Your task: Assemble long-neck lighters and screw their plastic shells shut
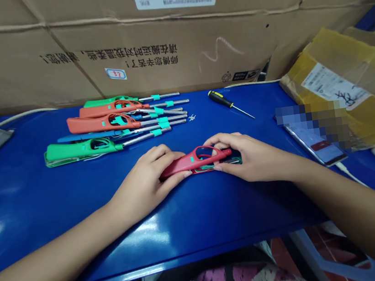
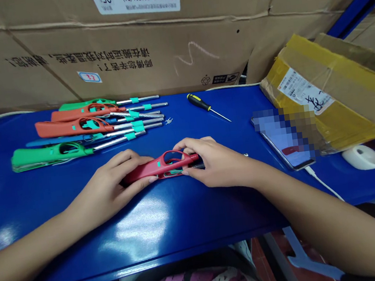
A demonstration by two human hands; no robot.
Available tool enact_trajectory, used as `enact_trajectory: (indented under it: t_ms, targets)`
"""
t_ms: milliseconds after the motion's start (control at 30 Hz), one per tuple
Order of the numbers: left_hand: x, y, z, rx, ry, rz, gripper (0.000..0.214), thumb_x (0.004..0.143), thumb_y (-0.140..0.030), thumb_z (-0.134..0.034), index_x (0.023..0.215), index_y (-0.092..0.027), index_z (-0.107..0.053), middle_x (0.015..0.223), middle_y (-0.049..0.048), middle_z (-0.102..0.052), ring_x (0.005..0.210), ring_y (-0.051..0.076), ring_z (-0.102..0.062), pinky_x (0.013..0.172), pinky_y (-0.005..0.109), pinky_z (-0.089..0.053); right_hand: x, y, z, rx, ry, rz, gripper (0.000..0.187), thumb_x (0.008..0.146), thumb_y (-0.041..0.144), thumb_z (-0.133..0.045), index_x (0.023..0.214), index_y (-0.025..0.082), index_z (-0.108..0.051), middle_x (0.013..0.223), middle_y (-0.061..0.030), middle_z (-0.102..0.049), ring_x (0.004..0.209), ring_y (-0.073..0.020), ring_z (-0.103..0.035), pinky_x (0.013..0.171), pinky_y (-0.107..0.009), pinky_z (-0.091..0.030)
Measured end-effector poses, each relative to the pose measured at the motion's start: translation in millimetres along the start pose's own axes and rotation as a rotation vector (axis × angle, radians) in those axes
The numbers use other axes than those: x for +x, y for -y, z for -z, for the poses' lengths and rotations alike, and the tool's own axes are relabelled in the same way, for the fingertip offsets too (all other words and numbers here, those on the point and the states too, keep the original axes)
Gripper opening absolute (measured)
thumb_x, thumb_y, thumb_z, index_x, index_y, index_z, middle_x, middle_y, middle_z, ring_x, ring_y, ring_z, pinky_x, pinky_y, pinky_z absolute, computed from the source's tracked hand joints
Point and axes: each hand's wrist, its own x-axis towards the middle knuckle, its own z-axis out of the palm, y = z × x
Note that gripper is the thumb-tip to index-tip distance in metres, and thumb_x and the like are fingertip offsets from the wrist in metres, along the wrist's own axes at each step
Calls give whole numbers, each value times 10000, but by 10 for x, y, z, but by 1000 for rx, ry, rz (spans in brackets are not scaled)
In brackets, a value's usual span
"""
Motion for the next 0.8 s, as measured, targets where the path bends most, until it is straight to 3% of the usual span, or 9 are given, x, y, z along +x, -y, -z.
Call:
enact_trajectory:
  t_ms: [200,300,400,500,800]
  targets:
    - [2,27,-23,-27,-28,-46,349,988,-425,-604,1243,-194,-661,1100,86,-648,1011,224,-626,901,375,-530,-2,19,-5,22,-8,21,416,854,326,-717,1246,263,-595,1062,-24,-695,1063,-230,-600,930,-394,-468]
    - [-2,31,-37,0,-26,-76,350,983,-405,-619,1255,-191,-667,1091,89,-643,1013,226,-610,889,381,-520,11,26,-42,-37,-76,117,476,834,393,-768,1257,261,-593,1093,-30,-694,1042,-225,-614,971,-408,-414]
    - [-6,38,-33,33,-16,-92,397,963,-421,-646,1297,-207,-652,1099,85,-638,1019,232,-602,899,395,-514,31,15,-75,-106,-146,243,349,885,382,-738,1193,251,-637,1046,-33,-705,1008,-211,-626,964,-395,-371]
    - [-10,50,-9,41,-8,-84,449,915,-396,-701,1315,-201,-640,1109,81,-646,1023,235,-613,911,393,-523,40,3,-66,-130,-164,283,263,897,376,-731,1114,239,-672,989,-32,-720,966,-206,-633,925,-377,-367]
    - [-15,59,53,33,21,-122,358,936,-318,-676,1253,-155,-648,1087,85,-675,1008,224,-643,901,367,-546,52,-47,-4,-195,-203,388,288,873,419,-756,1076,223,-700,959,-27,-756,892,-192,-666,937,-397,-367]
